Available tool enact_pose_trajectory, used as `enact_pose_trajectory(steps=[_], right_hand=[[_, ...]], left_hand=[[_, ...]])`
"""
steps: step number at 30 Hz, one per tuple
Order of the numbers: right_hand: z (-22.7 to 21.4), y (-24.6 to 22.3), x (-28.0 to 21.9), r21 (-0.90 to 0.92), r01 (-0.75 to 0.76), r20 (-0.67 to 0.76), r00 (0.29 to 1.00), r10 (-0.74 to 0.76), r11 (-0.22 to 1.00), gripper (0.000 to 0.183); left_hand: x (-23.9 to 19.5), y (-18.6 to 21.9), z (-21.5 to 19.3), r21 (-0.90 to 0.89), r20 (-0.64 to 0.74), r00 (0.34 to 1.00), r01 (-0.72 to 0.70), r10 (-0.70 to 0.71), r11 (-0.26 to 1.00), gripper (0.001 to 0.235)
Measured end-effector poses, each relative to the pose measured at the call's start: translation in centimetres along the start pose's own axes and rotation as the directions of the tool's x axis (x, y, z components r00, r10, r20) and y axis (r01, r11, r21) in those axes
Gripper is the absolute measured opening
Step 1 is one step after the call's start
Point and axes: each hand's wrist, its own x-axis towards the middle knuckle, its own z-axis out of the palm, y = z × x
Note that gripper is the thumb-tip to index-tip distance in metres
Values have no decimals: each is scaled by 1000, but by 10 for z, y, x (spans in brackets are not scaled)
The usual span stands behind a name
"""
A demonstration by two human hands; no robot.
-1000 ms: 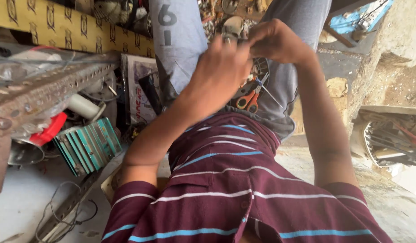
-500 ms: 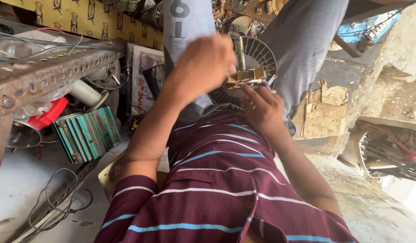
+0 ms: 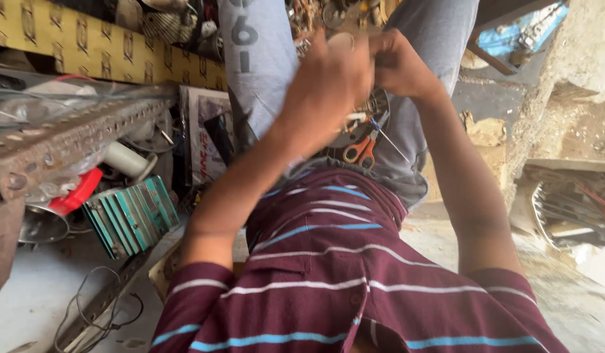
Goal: The person sits on the floor and works on a disassembled electric fan motor. They use a screwdriver to adjust components and manipulate wires on the motor assembly held between their legs.
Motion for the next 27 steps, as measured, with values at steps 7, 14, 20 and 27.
enact_pose_trajectory(steps=[7,14,20,27], right_hand=[[49,-43,-38,-793,-15,-286,891,-351,609,14],[141,-15,-92,-834,-131,-325,901,-287,535,42],[121,-25,-84,-772,-107,-363,884,-295,627,29],[17,4,-2,112,10,-174,985,9,994,26]], left_hand=[[-83,29,-17,-289,545,828,38,131,957,13],[-49,-31,-26,-143,410,902,208,-134,968,18],[22,-82,53,-172,288,931,282,-225,944,21],[23,-25,11,-32,-132,991,3,-7,999,12]])
